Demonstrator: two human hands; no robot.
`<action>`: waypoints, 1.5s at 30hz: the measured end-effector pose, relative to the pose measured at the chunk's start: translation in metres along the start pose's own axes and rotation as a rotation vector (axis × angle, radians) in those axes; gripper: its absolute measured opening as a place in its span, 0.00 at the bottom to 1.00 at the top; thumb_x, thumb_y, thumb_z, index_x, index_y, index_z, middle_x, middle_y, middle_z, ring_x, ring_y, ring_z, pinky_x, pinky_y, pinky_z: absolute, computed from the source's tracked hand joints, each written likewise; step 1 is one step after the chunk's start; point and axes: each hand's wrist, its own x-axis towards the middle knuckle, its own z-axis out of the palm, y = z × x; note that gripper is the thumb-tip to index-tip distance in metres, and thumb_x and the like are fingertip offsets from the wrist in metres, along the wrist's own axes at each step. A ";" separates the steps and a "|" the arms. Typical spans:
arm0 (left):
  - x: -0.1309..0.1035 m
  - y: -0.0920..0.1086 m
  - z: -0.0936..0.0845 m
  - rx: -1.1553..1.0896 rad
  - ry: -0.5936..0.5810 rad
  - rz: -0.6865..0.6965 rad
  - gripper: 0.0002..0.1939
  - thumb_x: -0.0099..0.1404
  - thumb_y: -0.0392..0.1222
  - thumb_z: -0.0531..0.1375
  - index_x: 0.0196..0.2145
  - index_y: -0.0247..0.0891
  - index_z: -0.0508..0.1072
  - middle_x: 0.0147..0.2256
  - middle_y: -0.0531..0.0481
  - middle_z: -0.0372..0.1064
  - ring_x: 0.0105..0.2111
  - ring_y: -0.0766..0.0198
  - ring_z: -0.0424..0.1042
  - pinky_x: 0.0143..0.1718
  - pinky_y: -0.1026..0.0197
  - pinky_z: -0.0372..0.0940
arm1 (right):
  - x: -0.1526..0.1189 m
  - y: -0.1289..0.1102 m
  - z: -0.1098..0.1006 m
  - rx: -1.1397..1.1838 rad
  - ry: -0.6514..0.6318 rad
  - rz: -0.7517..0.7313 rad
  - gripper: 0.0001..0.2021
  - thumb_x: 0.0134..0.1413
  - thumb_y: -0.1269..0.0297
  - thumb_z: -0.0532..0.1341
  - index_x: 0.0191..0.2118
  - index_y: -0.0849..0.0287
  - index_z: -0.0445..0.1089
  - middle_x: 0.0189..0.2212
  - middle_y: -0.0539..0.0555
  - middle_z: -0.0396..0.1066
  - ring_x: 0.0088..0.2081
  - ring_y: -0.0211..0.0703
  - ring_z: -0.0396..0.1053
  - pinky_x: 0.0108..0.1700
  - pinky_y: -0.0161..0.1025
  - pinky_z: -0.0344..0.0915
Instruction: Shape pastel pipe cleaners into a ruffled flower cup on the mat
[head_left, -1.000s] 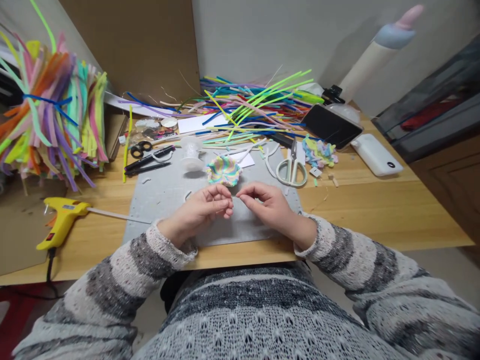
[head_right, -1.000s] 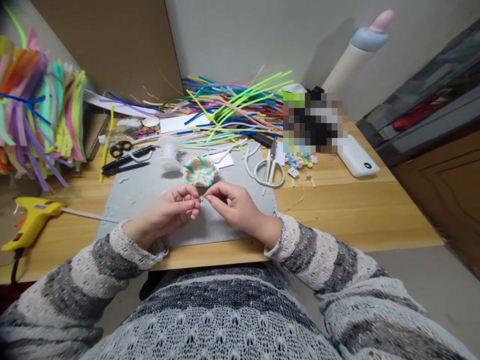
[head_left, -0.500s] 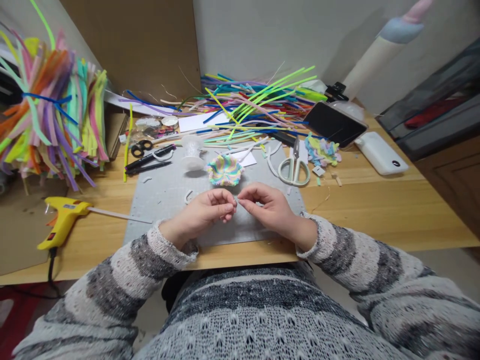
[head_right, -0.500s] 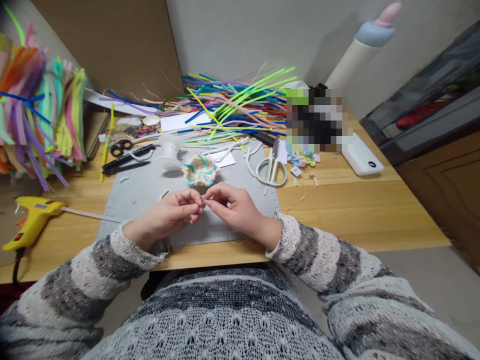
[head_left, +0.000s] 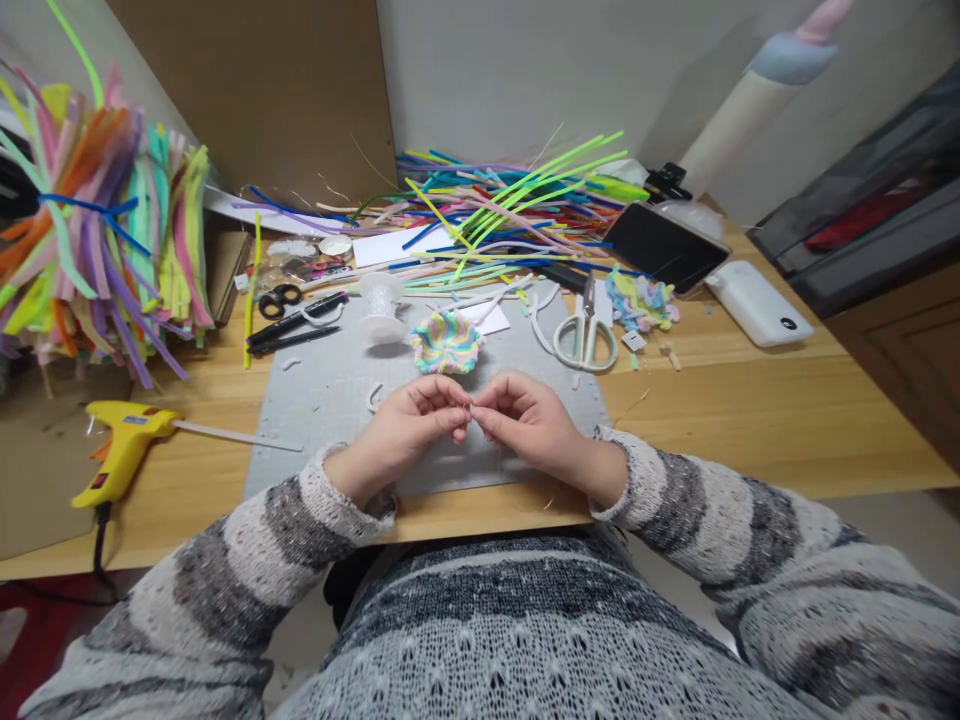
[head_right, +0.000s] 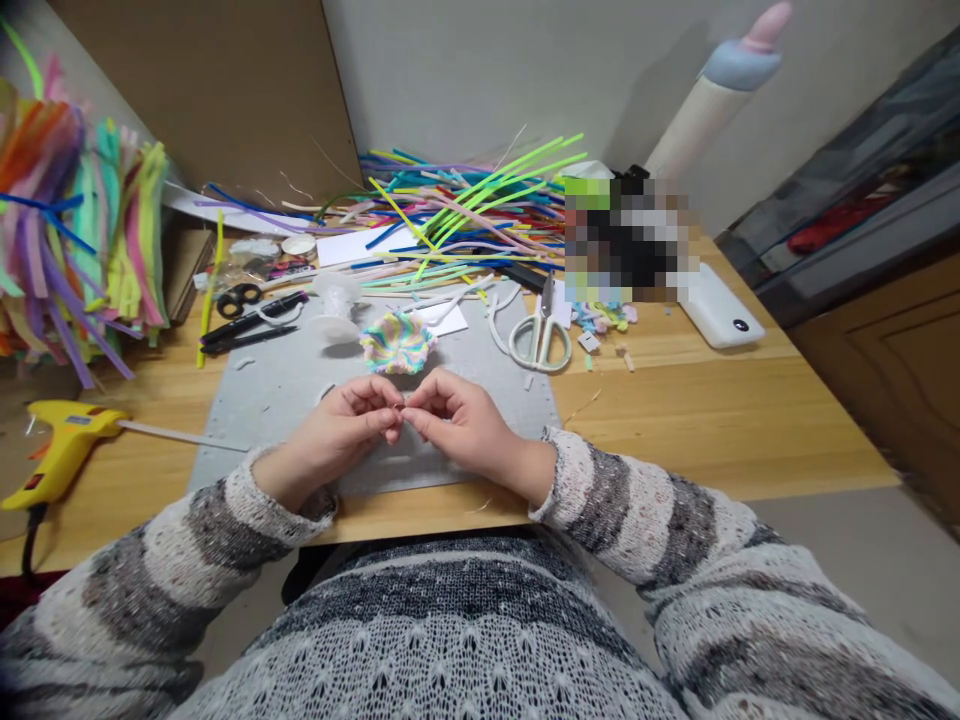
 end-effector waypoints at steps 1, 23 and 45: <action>0.000 0.000 0.000 0.004 0.002 0.000 0.09 0.58 0.39 0.66 0.35 0.34 0.71 0.27 0.55 0.68 0.24 0.74 0.67 0.30 0.68 0.63 | 0.000 0.000 0.000 0.013 -0.010 0.004 0.07 0.54 0.63 0.63 0.32 0.57 0.63 0.22 0.45 0.66 0.21 0.30 0.62 0.22 0.31 0.59; 0.001 0.000 0.003 -0.113 0.041 -0.042 0.12 0.53 0.43 0.69 0.31 0.35 0.72 0.24 0.55 0.67 0.24 0.71 0.67 0.31 0.66 0.63 | 0.001 0.000 0.004 0.198 -0.081 0.086 0.07 0.52 0.66 0.64 0.31 0.59 0.64 0.25 0.47 0.71 0.23 0.29 0.66 0.23 0.29 0.66; 0.001 0.007 0.008 -0.300 0.014 -0.099 0.09 0.56 0.36 0.66 0.33 0.34 0.70 0.22 0.57 0.64 0.19 0.76 0.61 0.23 0.71 0.59 | 0.004 0.001 -0.003 0.049 -0.062 0.117 0.07 0.54 0.63 0.61 0.32 0.59 0.63 0.21 0.44 0.63 0.21 0.30 0.60 0.23 0.31 0.60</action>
